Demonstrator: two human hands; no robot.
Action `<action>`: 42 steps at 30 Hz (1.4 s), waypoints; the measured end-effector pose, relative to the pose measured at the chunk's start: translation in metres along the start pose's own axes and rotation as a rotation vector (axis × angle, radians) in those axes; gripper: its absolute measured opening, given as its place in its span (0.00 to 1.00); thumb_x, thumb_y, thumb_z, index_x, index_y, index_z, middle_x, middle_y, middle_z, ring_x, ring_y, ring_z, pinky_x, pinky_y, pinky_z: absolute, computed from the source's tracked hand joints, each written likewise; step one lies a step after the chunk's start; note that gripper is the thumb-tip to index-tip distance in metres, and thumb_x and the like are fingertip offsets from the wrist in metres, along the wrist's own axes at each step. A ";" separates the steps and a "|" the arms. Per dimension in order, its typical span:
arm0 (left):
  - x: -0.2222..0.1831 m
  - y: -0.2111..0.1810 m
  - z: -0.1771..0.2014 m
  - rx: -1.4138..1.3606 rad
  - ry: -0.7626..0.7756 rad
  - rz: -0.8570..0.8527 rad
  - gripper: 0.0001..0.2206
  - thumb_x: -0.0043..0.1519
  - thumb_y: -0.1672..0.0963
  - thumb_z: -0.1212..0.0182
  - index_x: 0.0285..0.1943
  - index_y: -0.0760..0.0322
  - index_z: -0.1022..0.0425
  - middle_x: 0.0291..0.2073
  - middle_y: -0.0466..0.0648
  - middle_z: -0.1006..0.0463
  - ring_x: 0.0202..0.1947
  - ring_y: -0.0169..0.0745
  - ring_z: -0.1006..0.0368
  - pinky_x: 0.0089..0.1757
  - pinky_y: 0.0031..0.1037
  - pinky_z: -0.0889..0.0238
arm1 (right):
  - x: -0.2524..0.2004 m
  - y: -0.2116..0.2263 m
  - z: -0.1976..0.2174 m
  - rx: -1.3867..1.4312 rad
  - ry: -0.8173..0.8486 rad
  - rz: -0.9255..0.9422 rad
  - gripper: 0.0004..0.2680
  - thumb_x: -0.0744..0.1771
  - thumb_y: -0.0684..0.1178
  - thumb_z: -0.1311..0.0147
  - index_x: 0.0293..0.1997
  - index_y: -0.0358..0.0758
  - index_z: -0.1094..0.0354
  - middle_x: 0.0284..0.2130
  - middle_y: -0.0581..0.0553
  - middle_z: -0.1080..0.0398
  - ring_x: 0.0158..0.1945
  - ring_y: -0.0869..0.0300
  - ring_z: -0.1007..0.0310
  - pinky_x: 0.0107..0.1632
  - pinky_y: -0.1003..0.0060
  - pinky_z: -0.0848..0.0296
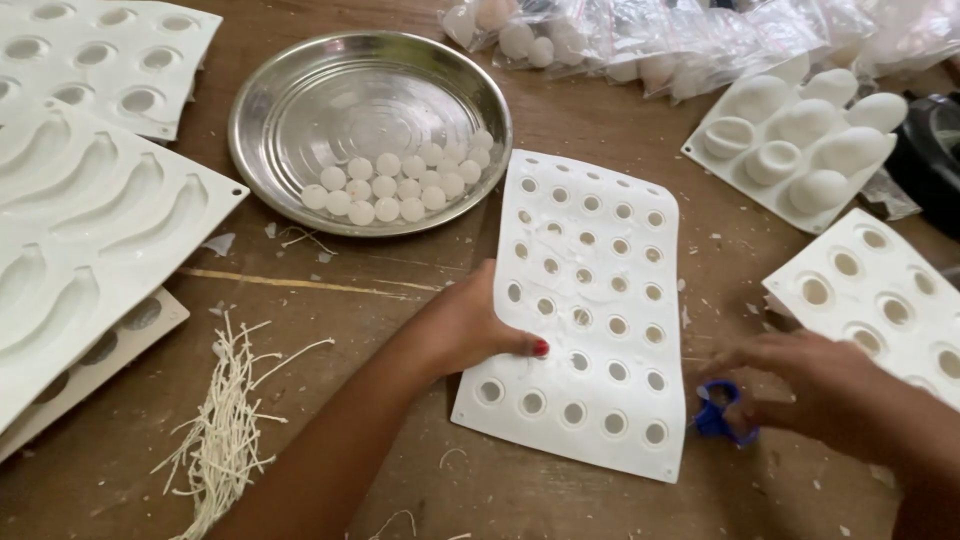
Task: Removing small round white wax melts from a silicone mold and placing them onto a metal plate.
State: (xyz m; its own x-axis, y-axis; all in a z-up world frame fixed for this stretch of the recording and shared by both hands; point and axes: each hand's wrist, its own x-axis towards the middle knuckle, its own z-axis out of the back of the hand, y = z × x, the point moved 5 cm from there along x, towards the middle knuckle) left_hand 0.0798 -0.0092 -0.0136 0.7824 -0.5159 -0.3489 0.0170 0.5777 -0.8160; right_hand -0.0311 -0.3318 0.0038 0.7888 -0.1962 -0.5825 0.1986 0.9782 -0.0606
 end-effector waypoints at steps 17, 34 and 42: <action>0.009 0.017 0.004 -0.332 -0.047 0.148 0.20 0.64 0.51 0.45 0.60 0.67 0.25 0.49 0.57 0.18 0.45 0.46 0.21 0.48 0.37 0.31 | 0.000 -0.047 -0.059 -0.024 -0.043 -0.111 0.20 0.60 0.64 0.31 0.58 0.63 0.27 0.57 0.53 0.30 0.60 0.61 0.31 0.61 0.63 0.30; 0.020 0.029 0.002 -0.318 -0.058 0.172 0.20 0.66 0.49 0.49 0.61 0.64 0.26 0.50 0.57 0.20 0.49 0.46 0.23 0.50 0.38 0.35 | -0.017 0.112 0.020 0.161 -0.600 0.273 0.09 0.64 0.52 0.38 0.46 0.49 0.21 0.39 0.48 0.19 0.34 0.56 0.18 0.40 0.62 0.20; 0.022 0.029 0.004 -0.313 -0.113 0.120 0.20 0.65 0.50 0.48 0.57 0.67 0.23 0.48 0.56 0.18 0.46 0.46 0.21 0.49 0.37 0.33 | -0.037 0.109 0.015 0.254 -0.775 0.286 0.09 0.62 0.53 0.37 0.42 0.47 0.20 0.35 0.47 0.19 0.30 0.58 0.18 0.35 0.64 0.19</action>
State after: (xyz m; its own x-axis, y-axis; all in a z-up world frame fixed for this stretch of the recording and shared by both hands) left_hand 0.1004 -0.0012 -0.0435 0.8314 -0.3727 -0.4121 -0.2575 0.3989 -0.8801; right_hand -0.0300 -0.2186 0.0307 0.9842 -0.0259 0.1750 -0.0172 0.9704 0.2407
